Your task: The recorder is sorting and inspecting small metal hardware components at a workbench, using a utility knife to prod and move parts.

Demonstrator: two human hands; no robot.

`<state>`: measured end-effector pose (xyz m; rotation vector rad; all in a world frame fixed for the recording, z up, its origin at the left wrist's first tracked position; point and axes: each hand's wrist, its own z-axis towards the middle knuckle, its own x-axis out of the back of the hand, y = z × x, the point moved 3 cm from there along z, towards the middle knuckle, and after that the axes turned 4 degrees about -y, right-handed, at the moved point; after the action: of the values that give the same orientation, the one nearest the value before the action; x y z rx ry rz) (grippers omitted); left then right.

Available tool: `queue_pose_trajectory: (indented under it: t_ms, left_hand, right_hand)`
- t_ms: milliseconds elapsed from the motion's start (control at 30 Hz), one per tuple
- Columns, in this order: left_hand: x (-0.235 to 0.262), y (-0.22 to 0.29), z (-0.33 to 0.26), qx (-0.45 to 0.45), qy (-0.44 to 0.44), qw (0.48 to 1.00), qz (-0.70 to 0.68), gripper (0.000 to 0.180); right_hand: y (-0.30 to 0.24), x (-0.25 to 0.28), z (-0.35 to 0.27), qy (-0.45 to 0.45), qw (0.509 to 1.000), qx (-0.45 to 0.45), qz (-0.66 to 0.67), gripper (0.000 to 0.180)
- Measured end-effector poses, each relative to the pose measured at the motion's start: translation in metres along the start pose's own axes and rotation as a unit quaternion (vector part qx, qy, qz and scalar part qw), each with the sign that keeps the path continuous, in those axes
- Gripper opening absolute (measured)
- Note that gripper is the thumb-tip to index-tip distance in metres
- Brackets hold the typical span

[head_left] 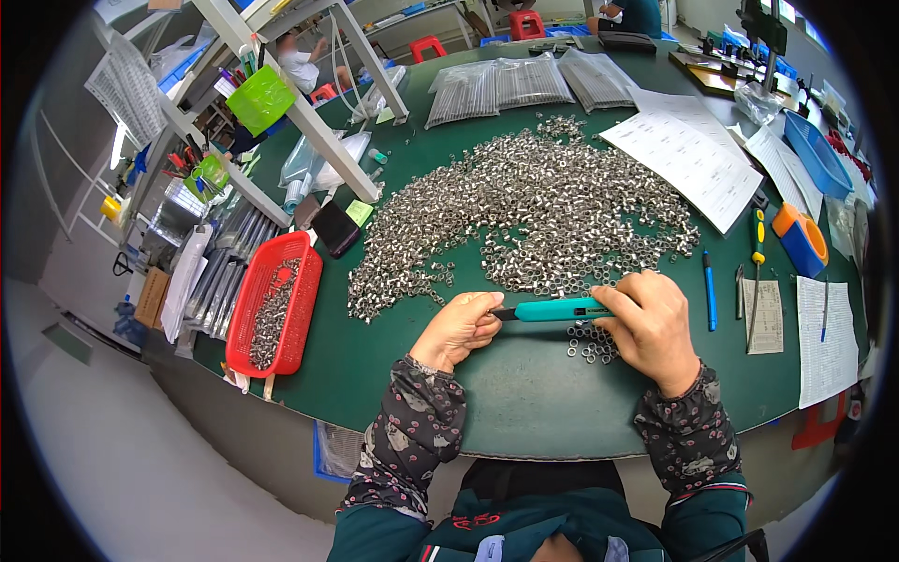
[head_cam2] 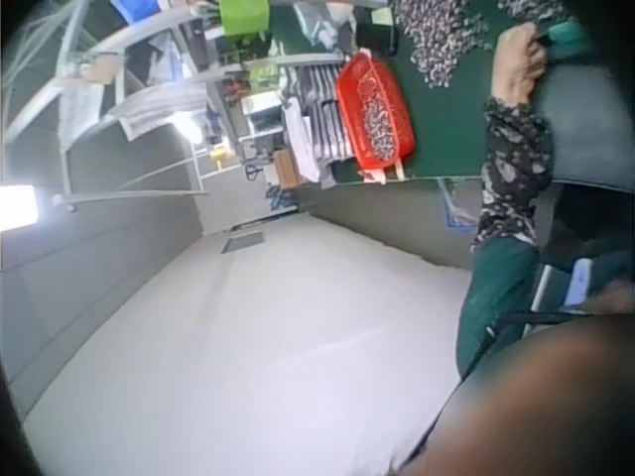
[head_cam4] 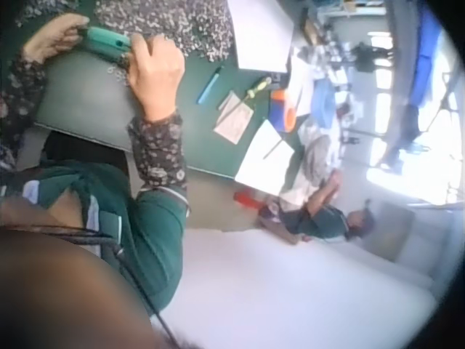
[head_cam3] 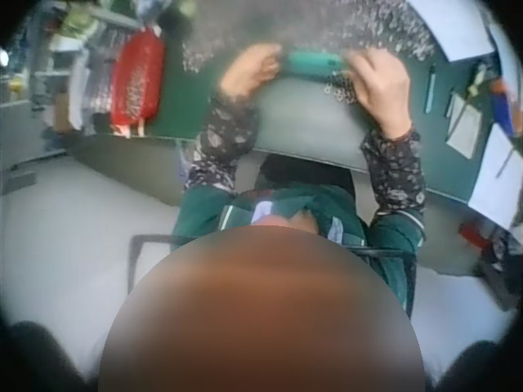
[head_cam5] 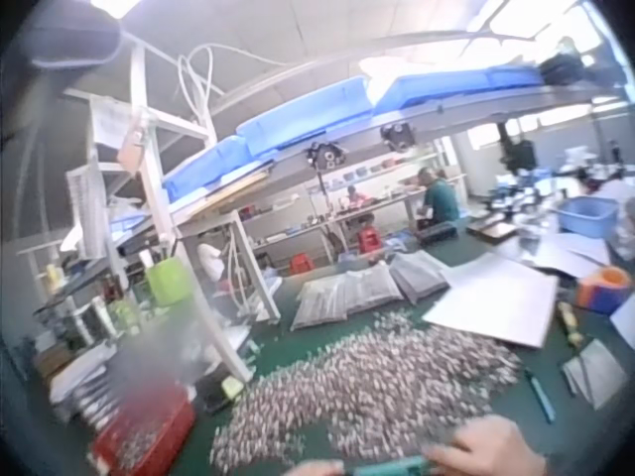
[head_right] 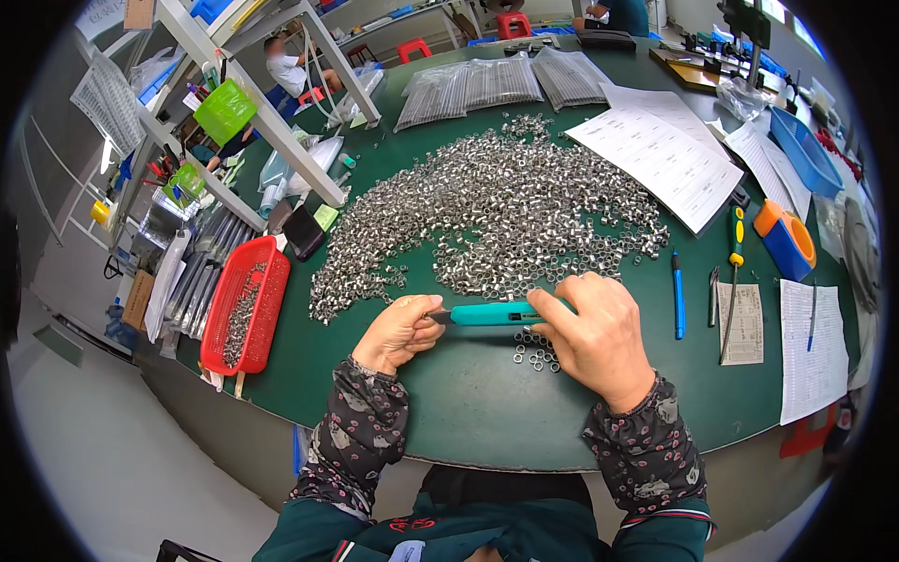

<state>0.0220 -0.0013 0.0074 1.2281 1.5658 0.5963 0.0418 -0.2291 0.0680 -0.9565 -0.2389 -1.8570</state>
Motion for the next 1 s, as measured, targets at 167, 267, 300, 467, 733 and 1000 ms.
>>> queue_pose_trajectory:
  t_ms: [167,267,300,467,733,1000]
  left_hand:
    - [0.002,0.0,0.0,0.001,0.013,1.0,0.001,0.027]
    - [0.004,0.002,0.002,-0.052,0.004,0.998,-0.045,0.024]
    - [0.004,0.002,0.003,-0.056,0.003,0.998,-0.043,0.024]
    - [0.007,0.005,0.005,-0.18,-0.017,0.976,-0.12,0.019]
    - [0.013,0.005,0.008,-0.231,-0.069,0.957,-0.161,0.011]
    - [0.012,0.002,0.011,-0.227,-0.06,0.962,-0.143,0.01]
  right_hand:
    - [-0.004,0.001,0.001,0.016,0.997,0.049,-0.064,0.029]
    - [-0.004,-0.001,0.0,0.013,0.998,0.038,-0.04,0.028]
    - [-0.002,-0.001,-0.001,0.013,1.0,-0.008,0.009,0.028]
    - [0.005,-0.016,-0.011,0.003,0.968,-0.153,0.198,0.026]
    - [0.008,-0.029,-0.015,-0.105,0.903,-0.27,0.317,0.027]
    - [0.014,-0.034,-0.019,-0.137,0.892,-0.295,0.313,0.024]
